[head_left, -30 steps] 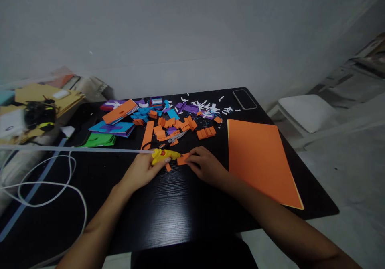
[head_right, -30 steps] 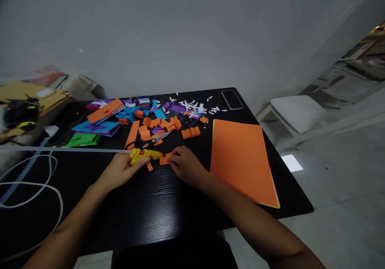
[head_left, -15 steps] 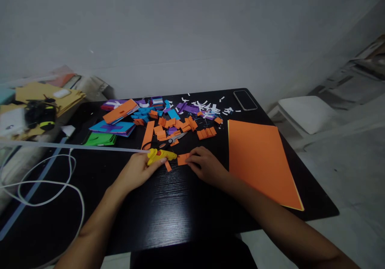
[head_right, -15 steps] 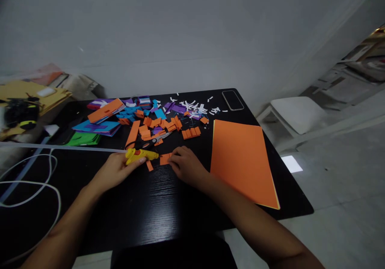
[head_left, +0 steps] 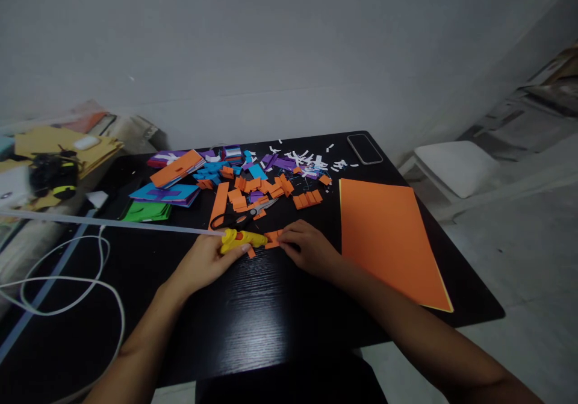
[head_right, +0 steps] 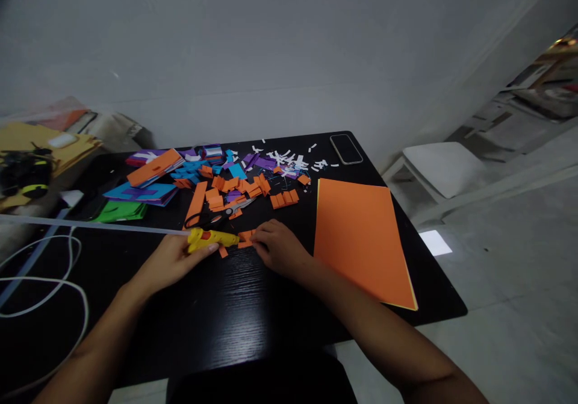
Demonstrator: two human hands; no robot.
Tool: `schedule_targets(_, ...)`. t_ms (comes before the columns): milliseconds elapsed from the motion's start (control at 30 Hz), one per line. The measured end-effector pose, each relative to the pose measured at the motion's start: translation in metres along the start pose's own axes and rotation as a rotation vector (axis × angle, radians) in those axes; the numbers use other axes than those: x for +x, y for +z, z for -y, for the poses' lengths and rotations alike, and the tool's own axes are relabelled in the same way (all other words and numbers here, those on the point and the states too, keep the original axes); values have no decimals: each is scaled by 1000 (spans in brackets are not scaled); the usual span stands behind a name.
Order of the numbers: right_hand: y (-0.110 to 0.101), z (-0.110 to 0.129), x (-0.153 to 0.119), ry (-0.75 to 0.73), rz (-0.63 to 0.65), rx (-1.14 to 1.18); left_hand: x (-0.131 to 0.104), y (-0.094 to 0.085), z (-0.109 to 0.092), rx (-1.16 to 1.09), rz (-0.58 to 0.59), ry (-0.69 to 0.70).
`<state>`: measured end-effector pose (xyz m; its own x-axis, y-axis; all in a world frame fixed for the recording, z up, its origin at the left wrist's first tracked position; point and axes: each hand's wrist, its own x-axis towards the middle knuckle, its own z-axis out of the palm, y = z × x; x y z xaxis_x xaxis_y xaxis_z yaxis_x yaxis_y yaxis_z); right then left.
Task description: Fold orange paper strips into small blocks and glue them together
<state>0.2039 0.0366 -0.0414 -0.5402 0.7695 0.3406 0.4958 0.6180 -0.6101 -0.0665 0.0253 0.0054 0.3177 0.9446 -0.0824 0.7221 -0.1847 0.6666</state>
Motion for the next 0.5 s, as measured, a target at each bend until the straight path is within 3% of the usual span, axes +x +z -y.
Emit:
schedule_targets(267, -3, 0, -1, 77, 5, 17, 6, 8, -11, 0, -24, 67)
schedule_targets(500, -3, 0, 0, 90, 25, 22, 6, 8, -7, 87, 12, 114)
